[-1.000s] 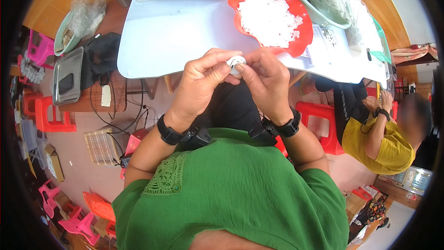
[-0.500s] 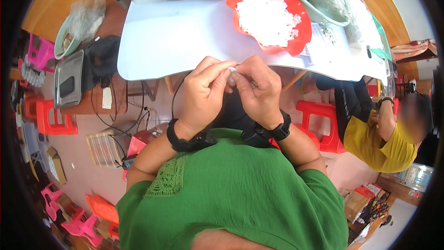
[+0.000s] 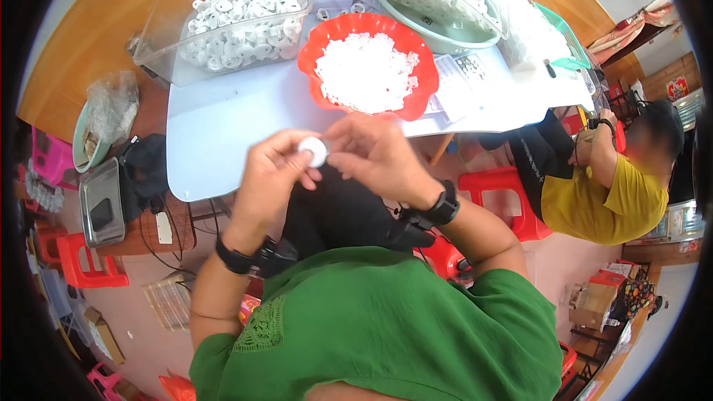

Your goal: The recorder is assembling small white shoe components, possibly lace eyelets or similar hardware, by hand at a workstation.

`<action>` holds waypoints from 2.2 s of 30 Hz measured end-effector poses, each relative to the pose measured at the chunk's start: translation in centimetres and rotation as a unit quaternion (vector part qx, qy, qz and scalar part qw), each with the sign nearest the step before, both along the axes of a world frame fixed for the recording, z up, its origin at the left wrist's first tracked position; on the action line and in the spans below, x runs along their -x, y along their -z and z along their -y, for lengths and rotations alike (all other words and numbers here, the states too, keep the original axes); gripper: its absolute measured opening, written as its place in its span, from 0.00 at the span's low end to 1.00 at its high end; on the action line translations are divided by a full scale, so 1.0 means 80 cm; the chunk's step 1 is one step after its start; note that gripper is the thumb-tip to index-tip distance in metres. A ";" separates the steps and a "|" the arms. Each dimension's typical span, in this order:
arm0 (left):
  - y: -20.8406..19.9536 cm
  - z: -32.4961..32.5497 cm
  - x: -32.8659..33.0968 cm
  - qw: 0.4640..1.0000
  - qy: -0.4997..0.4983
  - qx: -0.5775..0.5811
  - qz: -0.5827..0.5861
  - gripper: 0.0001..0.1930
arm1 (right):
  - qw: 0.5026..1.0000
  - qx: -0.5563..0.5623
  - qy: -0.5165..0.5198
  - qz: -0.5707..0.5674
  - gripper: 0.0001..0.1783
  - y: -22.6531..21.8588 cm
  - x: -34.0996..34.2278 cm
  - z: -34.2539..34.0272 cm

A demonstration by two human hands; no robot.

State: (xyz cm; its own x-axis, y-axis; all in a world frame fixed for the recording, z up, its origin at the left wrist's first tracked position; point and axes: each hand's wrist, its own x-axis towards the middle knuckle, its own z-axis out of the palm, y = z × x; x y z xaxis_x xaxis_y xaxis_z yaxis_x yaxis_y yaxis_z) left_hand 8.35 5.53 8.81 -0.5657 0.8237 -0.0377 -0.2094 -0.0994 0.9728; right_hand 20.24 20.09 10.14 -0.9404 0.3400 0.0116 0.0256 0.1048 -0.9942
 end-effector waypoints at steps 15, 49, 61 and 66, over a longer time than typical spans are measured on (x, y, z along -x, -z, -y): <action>-0.072 -0.051 0.142 0.989 0.024 -0.107 0.103 0.19 | 0.832 -0.528 0.159 0.055 0.08 -0.126 0.076 -0.334; 0.007 -0.027 -0.041 0.997 0.069 -0.029 0.027 0.12 | 0.906 0.420 0.014 -0.051 0.10 0.035 -0.040 -0.019; 0.024 -0.024 -0.040 0.983 0.043 -0.052 0.172 0.09 | 0.957 -0.264 0.049 -0.113 0.15 0.013 -0.037 -0.017; 0.036 -0.030 -0.037 0.961 0.118 -0.035 0.248 0.10 | 0.981 -0.189 -0.013 -0.043 0.14 -0.003 -0.049 -0.035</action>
State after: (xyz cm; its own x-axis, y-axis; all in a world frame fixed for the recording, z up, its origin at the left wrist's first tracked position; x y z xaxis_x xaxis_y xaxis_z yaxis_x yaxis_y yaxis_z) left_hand 11.35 7.94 5.96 -0.2905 0.9369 -0.1943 -0.6701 -0.0542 0.7403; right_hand 24.17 22.92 10.38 -0.9384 0.2727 0.2122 -0.0642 0.4658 -0.8825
